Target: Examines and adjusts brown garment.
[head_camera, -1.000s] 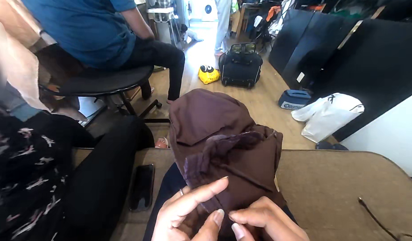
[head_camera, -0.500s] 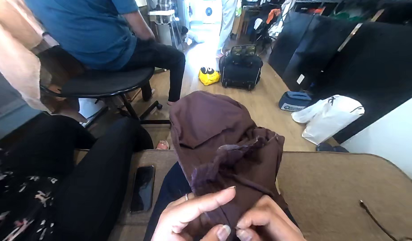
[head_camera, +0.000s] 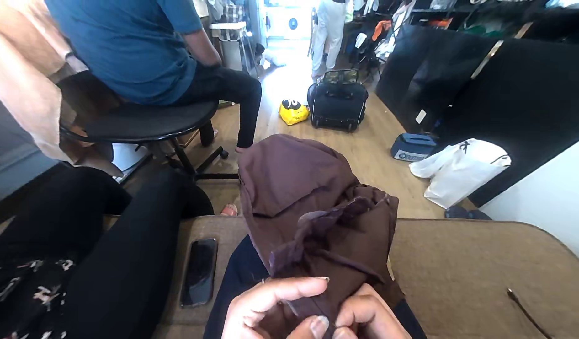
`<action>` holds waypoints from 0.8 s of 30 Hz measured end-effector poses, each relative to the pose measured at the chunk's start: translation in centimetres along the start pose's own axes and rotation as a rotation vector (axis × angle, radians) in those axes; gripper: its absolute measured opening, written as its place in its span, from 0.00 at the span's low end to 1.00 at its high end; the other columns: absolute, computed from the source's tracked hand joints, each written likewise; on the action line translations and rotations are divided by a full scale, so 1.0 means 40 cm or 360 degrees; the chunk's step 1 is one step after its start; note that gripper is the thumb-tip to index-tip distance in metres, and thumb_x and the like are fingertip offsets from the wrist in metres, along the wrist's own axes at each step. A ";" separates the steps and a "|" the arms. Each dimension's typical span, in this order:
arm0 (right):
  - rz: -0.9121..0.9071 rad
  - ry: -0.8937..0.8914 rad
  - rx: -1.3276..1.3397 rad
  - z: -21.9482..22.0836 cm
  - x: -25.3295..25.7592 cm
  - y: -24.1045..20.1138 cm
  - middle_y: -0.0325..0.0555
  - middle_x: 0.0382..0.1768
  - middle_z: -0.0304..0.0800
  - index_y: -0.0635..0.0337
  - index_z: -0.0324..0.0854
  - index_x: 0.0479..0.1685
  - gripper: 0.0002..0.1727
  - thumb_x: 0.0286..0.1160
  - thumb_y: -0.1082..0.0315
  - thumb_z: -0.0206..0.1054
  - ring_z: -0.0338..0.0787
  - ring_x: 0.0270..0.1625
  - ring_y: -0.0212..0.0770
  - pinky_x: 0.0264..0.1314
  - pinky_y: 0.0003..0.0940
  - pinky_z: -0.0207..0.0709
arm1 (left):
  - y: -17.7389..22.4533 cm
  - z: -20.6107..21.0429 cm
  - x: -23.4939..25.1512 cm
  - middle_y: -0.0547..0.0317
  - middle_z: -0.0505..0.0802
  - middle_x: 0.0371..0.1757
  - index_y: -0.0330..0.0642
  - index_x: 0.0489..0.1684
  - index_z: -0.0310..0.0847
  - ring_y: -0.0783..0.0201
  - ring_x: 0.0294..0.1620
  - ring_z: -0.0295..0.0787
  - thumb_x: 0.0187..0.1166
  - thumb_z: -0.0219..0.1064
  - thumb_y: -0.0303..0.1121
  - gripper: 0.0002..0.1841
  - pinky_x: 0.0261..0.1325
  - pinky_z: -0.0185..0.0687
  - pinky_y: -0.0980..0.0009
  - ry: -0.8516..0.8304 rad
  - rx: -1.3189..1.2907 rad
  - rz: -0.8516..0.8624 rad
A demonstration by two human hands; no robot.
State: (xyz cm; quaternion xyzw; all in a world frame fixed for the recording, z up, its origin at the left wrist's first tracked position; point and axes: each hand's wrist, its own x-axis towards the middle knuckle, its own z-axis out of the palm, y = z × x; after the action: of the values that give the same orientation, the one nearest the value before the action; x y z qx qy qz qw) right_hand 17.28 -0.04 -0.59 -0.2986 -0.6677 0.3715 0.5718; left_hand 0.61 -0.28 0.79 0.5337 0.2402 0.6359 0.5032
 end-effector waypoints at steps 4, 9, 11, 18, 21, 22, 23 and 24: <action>0.0019 0.0002 0.0040 0.005 0.000 0.000 0.41 0.39 0.80 0.65 0.80 0.41 0.11 0.88 0.66 0.62 0.81 0.43 0.19 0.48 0.12 0.77 | 0.001 0.000 0.000 0.65 0.96 0.60 0.45 0.65 0.89 0.73 0.54 0.95 0.73 0.70 0.15 0.22 0.59 0.92 0.72 0.0013 0.0003 0.0011; 0.0012 -0.0009 0.0005 0.001 0.001 -0.002 0.42 0.38 0.80 0.66 0.80 0.40 0.10 0.87 0.67 0.62 0.80 0.40 0.20 0.44 0.12 0.76 | 0.003 -0.005 0.000 0.66 0.96 0.60 0.44 0.65 0.89 0.73 0.54 0.94 0.73 0.71 0.15 0.22 0.60 0.91 0.72 0.0001 0.0068 0.0040; 0.0009 -0.0020 -0.0021 -0.004 0.003 -0.002 0.43 0.37 0.80 0.66 0.80 0.40 0.10 0.86 0.67 0.62 0.80 0.39 0.20 0.42 0.12 0.75 | 0.005 -0.010 0.002 0.68 0.96 0.59 0.45 0.65 0.89 0.74 0.52 0.94 0.73 0.72 0.17 0.22 0.58 0.92 0.73 -0.0017 0.0165 0.0063; -0.0017 0.0013 -0.0039 -0.007 0.006 0.002 0.38 0.40 0.81 0.62 0.81 0.39 0.10 0.86 0.64 0.64 0.81 0.45 0.17 0.49 0.10 0.76 | 0.010 -0.015 0.008 0.67 0.96 0.59 0.44 0.65 0.89 0.75 0.53 0.94 0.74 0.72 0.17 0.21 0.58 0.92 0.73 -0.0115 0.0152 0.0050; 0.0030 0.0025 0.0025 -0.008 0.006 0.007 0.34 0.41 0.82 0.59 0.81 0.39 0.10 0.86 0.62 0.66 0.82 0.46 0.15 0.49 0.09 0.78 | 0.011 -0.013 0.010 0.66 0.97 0.58 0.44 0.66 0.88 0.74 0.53 0.95 0.74 0.71 0.16 0.22 0.59 0.91 0.73 -0.0153 0.0019 -0.0028; 0.0047 0.0025 0.0040 -0.008 0.006 0.008 0.33 0.41 0.82 0.58 0.81 0.39 0.10 0.85 0.62 0.66 0.82 0.46 0.14 0.49 0.09 0.78 | 0.010 -0.012 0.010 0.66 0.97 0.58 0.44 0.67 0.88 0.74 0.53 0.95 0.74 0.71 0.16 0.22 0.59 0.91 0.73 -0.0158 -0.0015 -0.0051; 0.0057 0.0022 0.0048 -0.009 0.006 0.009 0.33 0.41 0.82 0.57 0.81 0.39 0.10 0.85 0.62 0.66 0.82 0.46 0.14 0.49 0.09 0.78 | 0.010 -0.013 0.011 0.66 0.96 0.59 0.44 0.67 0.88 0.74 0.53 0.95 0.74 0.71 0.16 0.22 0.60 0.91 0.73 -0.0163 -0.0028 -0.0065; 0.0062 0.0021 0.0055 -0.010 0.007 0.009 0.32 0.41 0.82 0.57 0.81 0.38 0.10 0.85 0.61 0.67 0.82 0.46 0.14 0.49 0.10 0.78 | 0.009 -0.014 0.011 0.67 0.96 0.59 0.44 0.67 0.88 0.74 0.54 0.95 0.74 0.71 0.17 0.22 0.60 0.91 0.73 -0.0170 -0.0031 -0.0071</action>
State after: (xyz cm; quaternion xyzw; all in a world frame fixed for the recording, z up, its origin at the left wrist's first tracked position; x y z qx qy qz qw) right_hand 17.61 0.44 -0.71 -0.3042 -0.6515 0.3920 0.5739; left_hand -0.01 0.11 1.11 0.5563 0.2186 0.5974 0.5346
